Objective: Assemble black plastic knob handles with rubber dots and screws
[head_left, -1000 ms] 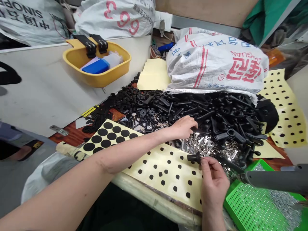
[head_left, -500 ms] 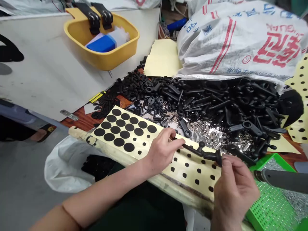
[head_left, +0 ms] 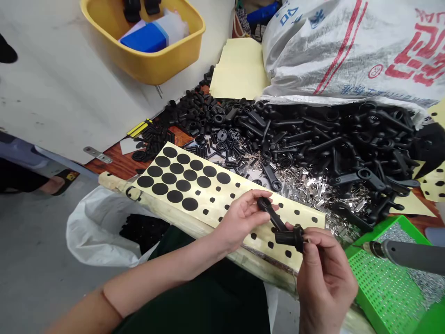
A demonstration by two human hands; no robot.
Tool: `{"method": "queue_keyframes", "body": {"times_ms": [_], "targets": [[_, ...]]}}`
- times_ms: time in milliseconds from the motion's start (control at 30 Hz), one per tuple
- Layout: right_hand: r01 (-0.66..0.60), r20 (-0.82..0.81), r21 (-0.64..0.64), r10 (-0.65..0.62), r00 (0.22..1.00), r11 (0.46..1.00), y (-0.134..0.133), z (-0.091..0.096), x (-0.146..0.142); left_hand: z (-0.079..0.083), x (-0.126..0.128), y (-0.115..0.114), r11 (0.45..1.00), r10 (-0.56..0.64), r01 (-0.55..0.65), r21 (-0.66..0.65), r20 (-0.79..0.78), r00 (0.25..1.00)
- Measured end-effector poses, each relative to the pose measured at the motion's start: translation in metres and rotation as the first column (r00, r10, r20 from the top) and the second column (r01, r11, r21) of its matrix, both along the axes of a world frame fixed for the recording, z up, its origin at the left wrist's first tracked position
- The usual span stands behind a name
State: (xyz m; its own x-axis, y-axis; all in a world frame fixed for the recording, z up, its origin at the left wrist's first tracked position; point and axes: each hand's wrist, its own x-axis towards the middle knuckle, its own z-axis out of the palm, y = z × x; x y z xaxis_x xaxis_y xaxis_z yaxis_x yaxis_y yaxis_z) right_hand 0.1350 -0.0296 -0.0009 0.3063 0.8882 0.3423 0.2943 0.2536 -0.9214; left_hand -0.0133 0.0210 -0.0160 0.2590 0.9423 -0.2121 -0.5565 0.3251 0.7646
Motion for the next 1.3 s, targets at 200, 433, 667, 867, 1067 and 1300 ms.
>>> {"method": "queue_keyframes", "body": {"times_ms": [200, 433, 667, 867, 1067, 1300], "targets": [[-0.132, 0.062, -0.082, 0.137, 0.989, 0.988, -0.014, -0.001, 0.005, -0.005, 0.000, 0.002, 0.971, -0.069, 0.118, -0.206, 0.231, 0.970], [-0.029, -0.061, -0.037, 0.027, 0.998, 0.999, -0.006, 0.016, -0.004, -0.009, -0.001, -0.002, 0.973, -0.084, 0.134, -0.186, 0.254, 0.963], [0.093, -0.197, -0.030, -0.097, 0.976, 0.995, 0.012, 0.007, -0.005, -0.006, 0.001, -0.001, 0.977, -0.094, 0.116, -0.180, 0.126, 0.988], [0.189, -0.049, 0.074, -0.185, 0.981, 0.979, 0.009, 0.006, -0.007, 0.002, 0.011, -0.006, 0.984, -0.135, 0.134, -0.116, -0.005, 0.991], [0.090, 0.290, 0.207, -0.149, 0.945, 0.974, 0.011, 0.000, -0.005, 0.001, 0.024, -0.013, 0.992, -0.112, 0.121, 0.029, -0.220, 0.969], [0.073, 0.595, 0.280, -0.233, 0.769, 0.957, 0.014, -0.006, 0.004, 0.000, 0.030, -0.019, 0.988, -0.132, 0.146, 0.042, -0.245, 0.960]]}}
